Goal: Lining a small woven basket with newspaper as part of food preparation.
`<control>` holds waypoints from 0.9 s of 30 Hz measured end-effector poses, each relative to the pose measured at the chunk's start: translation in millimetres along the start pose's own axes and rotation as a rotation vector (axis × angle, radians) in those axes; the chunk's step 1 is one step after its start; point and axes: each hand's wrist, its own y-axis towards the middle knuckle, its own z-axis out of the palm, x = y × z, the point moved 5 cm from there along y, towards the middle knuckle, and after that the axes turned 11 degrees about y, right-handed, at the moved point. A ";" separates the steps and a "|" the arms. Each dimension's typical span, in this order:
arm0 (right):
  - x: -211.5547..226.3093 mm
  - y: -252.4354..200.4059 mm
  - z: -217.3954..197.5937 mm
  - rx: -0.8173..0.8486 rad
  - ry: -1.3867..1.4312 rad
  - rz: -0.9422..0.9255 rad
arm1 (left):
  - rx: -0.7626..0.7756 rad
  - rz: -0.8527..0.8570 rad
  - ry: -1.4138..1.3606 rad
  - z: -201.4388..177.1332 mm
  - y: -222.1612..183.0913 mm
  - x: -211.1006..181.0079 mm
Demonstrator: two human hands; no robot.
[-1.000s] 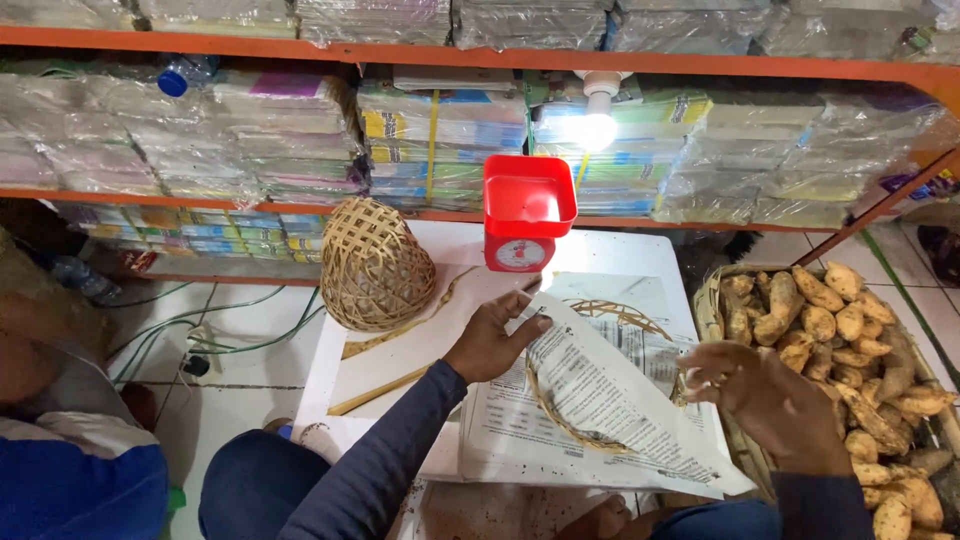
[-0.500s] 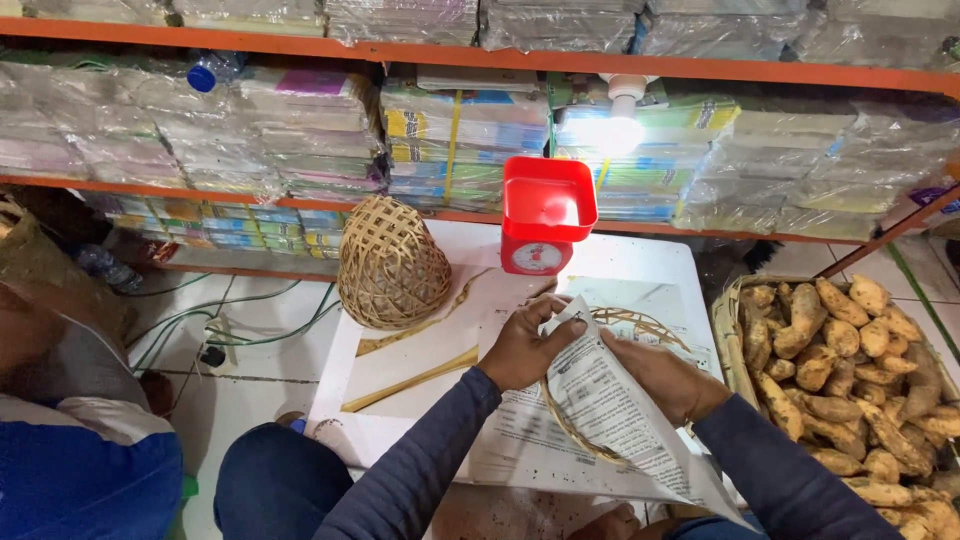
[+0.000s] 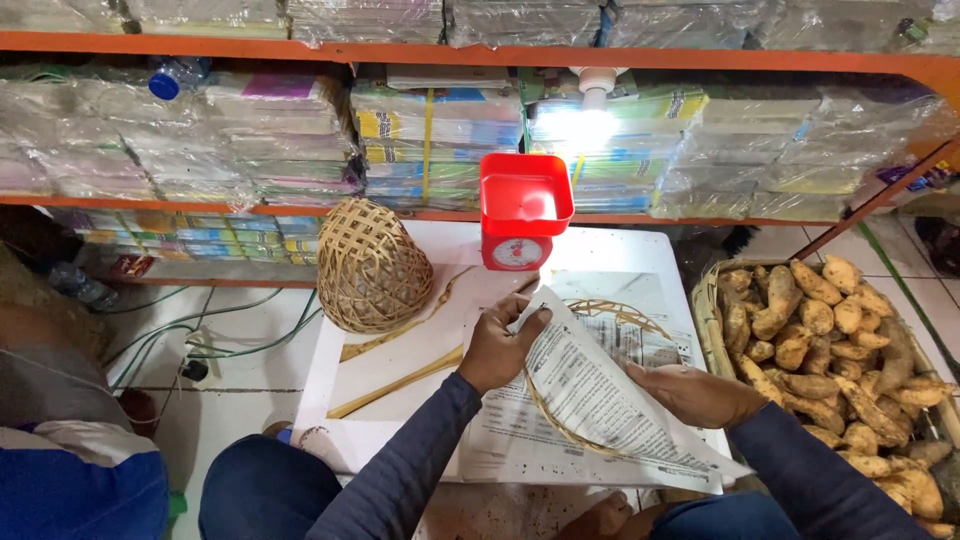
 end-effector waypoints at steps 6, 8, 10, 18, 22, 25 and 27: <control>32.5 -41.1 40.4 0.138 -0.229 -0.034 | -0.028 -0.162 0.032 0.6 7.1 29.3; 43.4 -56.2 50.7 0.172 -0.283 -0.042 | -0.040 -0.176 0.018 -2.9 3.6 25.4; 51.4 -70.6 63.9 0.200 -0.336 -0.052 | -0.047 -0.187 0.003 -4.3 5.2 27.0; 35.2 -108.2 88.1 -0.162 -1.089 0.084 | -0.011 -0.372 0.163 -3.3 11.4 47.8; 43.4 -118.4 97.9 -0.400 -0.858 0.330 | 0.162 -0.314 -0.045 0.1 7.3 30.4; 46.9 -122.9 79.8 -0.496 -0.632 0.263 | 0.160 0.063 0.204 -5.3 9.0 23.8; 40.9 -116.3 60.5 -0.201 -0.478 -0.095 | 0.272 0.032 -0.002 -3.8 4.4 12.1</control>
